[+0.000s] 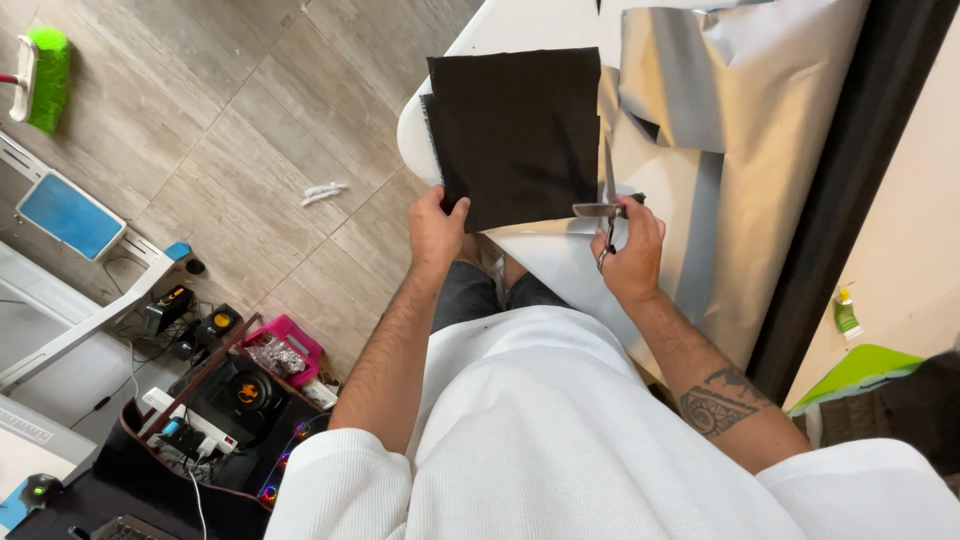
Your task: Cutting different types of fabric and quilted materials into shapes using scissors on a workshop table.
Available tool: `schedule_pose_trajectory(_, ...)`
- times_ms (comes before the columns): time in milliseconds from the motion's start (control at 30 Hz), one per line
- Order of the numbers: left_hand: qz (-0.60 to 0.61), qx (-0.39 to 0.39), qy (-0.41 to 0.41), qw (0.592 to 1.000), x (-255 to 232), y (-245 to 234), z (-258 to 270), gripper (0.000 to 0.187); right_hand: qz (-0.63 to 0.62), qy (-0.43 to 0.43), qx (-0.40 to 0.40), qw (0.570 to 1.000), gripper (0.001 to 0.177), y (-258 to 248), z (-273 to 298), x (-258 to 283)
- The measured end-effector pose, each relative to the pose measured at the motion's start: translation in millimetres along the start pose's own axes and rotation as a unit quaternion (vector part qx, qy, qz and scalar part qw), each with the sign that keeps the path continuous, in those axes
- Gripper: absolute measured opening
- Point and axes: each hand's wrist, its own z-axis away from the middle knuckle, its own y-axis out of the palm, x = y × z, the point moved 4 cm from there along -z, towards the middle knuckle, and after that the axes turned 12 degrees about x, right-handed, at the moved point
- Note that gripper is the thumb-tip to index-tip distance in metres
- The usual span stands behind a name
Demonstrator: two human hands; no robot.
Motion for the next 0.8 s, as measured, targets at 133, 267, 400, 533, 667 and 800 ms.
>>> schedule_pose_trajectory(133,0.01,0.017,0.001,1.0,0,-3,3,0.025,-0.023,0.002,-0.01,1.0,0.06,-9,-29,-16)
schedule_pose_trajectory(267,0.037,0.015,-0.014,0.999,-21,-12,6,0.035,-0.021,-0.031,-0.011,0.999,0.065,-15,-73,-15)
schedule_pose_trajectory(400,0.029,0.003,-0.021,0.999,-36,-16,10,0.041,-0.046,-0.049,-0.006,0.998,0.066,-21,-110,-5)
schedule_pose_trajectory(533,0.052,0.004,-0.035,0.998,-26,-13,7,0.04,-0.09,0.089,0.038,0.991,0.054,-32,-133,10)
schedule_pose_trajectory(667,0.056,0.015,-0.036,0.998,-31,-17,10,0.043,-0.255,0.115,0.04,0.959,0.042,-32,-151,4)
schedule_pose_trajectory(800,0.058,0.012,-0.048,0.997,-27,-15,8,0.046,-0.259,0.119,0.047,0.957,0.039,-41,-159,10)
